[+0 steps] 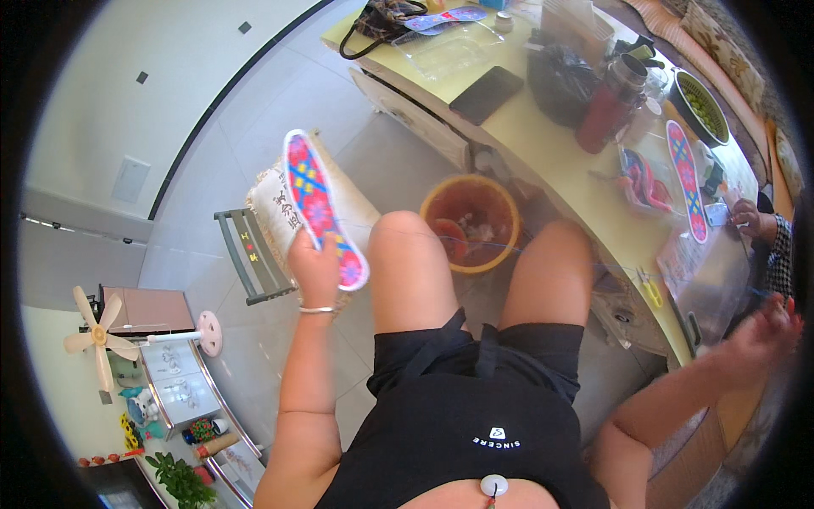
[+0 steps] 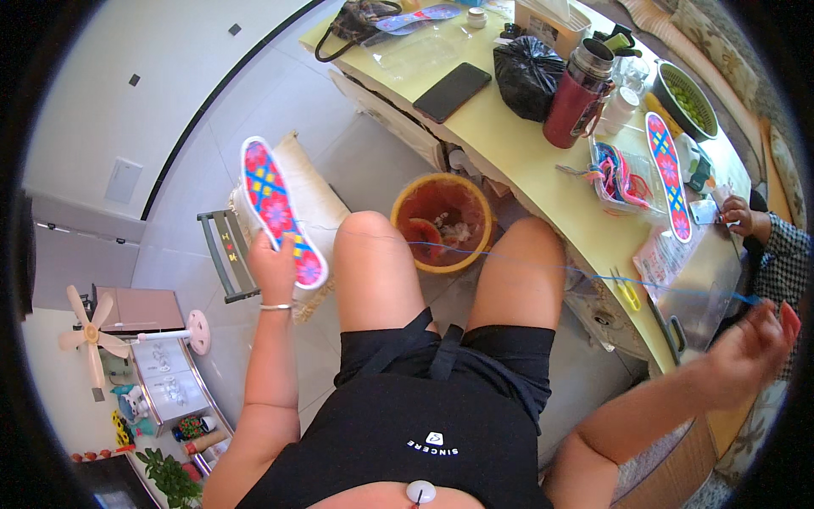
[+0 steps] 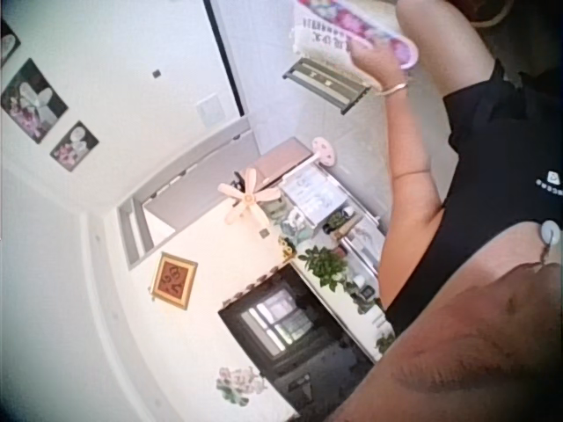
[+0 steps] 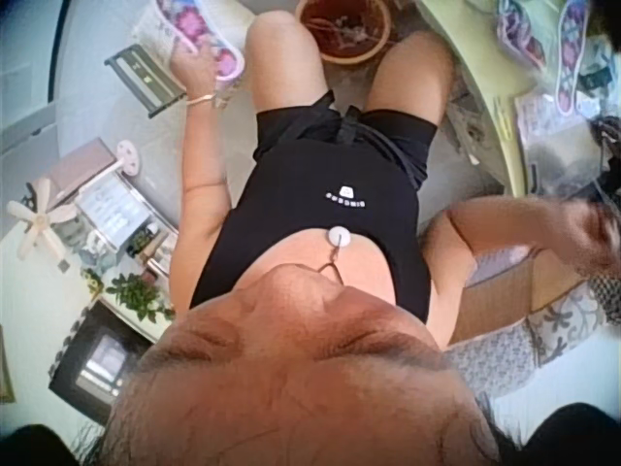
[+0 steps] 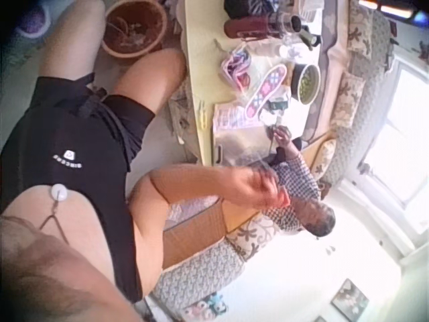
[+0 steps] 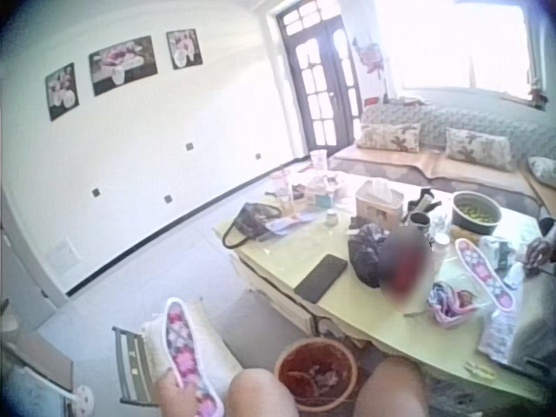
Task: The person sews a pattern onto a shoe insole by hand with a needle and thread while sitting at a table.
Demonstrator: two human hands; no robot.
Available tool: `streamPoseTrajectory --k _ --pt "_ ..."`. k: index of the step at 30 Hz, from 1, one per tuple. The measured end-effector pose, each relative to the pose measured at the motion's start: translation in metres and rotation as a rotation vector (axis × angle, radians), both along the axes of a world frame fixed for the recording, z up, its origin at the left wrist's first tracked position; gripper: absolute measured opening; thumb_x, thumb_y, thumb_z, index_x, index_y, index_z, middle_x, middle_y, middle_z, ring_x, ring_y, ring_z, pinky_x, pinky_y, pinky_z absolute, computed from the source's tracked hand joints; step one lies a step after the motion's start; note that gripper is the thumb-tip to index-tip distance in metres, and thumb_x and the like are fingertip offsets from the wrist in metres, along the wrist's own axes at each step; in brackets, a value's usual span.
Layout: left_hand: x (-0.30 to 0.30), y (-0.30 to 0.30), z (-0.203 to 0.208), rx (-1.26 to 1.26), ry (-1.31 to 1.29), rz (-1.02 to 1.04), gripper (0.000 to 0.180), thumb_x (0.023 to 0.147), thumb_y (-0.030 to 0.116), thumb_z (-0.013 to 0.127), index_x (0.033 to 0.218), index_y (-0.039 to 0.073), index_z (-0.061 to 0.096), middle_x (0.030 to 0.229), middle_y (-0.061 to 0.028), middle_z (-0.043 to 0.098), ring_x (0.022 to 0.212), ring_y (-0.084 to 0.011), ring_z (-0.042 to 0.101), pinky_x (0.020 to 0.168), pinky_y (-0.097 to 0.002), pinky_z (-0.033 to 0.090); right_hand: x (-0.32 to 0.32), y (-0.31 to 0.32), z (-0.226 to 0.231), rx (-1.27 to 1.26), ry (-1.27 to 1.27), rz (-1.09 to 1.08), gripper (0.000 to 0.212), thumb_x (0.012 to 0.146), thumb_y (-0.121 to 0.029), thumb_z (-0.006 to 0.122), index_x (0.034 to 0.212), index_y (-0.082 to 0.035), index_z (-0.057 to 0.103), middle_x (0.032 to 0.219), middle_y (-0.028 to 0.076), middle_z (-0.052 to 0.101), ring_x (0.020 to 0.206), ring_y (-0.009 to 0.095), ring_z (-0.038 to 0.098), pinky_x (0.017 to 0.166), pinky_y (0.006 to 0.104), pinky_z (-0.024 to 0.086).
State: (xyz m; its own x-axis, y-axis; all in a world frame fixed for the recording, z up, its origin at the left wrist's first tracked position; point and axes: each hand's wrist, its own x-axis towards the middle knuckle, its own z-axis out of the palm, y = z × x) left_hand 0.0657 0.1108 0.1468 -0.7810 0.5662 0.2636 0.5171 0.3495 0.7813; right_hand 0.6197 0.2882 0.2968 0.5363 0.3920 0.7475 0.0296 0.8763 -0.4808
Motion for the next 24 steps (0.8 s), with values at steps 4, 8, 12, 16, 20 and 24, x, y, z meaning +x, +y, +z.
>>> streamPoseTrajectory --k 4,8,12,16,20,24 --pt "0.083 0.013 0.028 0.195 -0.607 -0.318 0.022 0.086 0.000 0.067 0.107 -0.004 0.064 0.101 -0.0085 0.069 0.088 -0.0122 0.064 0.082 -0.0281 0.052 -0.144 -0.033 -0.068 -0.505 -0.269 0.304 0.027 0.097 -0.007 0.052 0.121 0.002 0.057 0.093 0.007 0.061 0.077 0.012 0.057 0.071 0.0258 0.048" --pt "0.129 0.012 0.052 0.214 -0.780 -0.499 0.024 0.085 0.000 0.067 0.109 -0.003 0.064 0.101 -0.0085 0.070 0.088 -0.0117 0.065 0.082 -0.0273 0.052 -0.230 -0.068 -0.079 -0.424 -0.822 0.451 0.016 0.077 0.009 0.068 0.090 0.000 0.067 0.079 0.012 0.064 0.072 0.023 0.064 0.064 0.0308 0.050" --pt "0.145 0.013 0.065 0.195 -0.757 -0.574 0.022 0.087 0.000 0.067 0.109 -0.003 0.063 0.101 -0.0076 0.070 0.089 -0.0112 0.065 0.082 -0.0272 0.051 -0.249 -0.078 -0.092 -0.332 -0.941 0.486 0.012 0.076 0.000 0.070 0.087 -0.003 0.066 0.070 0.009 0.059 0.064 0.027 0.062 0.056 0.0360 0.049" --pt "0.151 0.014 0.069 0.216 -0.748 -0.589 0.019 0.088 -0.002 0.066 0.106 -0.003 0.064 0.100 -0.0074 0.070 0.089 -0.0104 0.064 0.081 -0.0268 0.051 -0.252 -0.080 -0.094 -0.301 -0.978 0.461 0.013 0.075 -0.003 0.070 0.086 -0.004 0.066 0.069 0.008 0.057 0.061 0.025 0.059 0.054 0.0356 0.048" --pt "0.155 0.014 0.071 0.225 -0.734 -0.592 0.018 0.088 -0.002 0.066 0.106 -0.003 0.064 0.100 -0.0067 0.069 0.089 -0.0100 0.064 0.081 -0.0265 0.051 -0.253 -0.080 -0.096 -0.286 -0.989 0.445 0.012 0.074 -0.003 0.070 0.086 -0.004 0.065 0.068 0.007 0.056 0.060 0.025 0.058 0.053 0.0356 0.047" --pt "0.155 0.013 0.069 0.214 -0.725 -0.595 0.018 0.088 -0.002 0.066 0.105 -0.002 0.064 0.099 -0.0062 0.069 0.089 -0.0095 0.064 0.080 -0.0262 0.051 -0.253 -0.080 -0.097 -0.281 -1.005 0.432 0.012 0.075 -0.005 0.069 0.085 -0.005 0.064 0.068 0.007 0.055 0.060 0.024 0.057 0.053 0.0356 0.046"
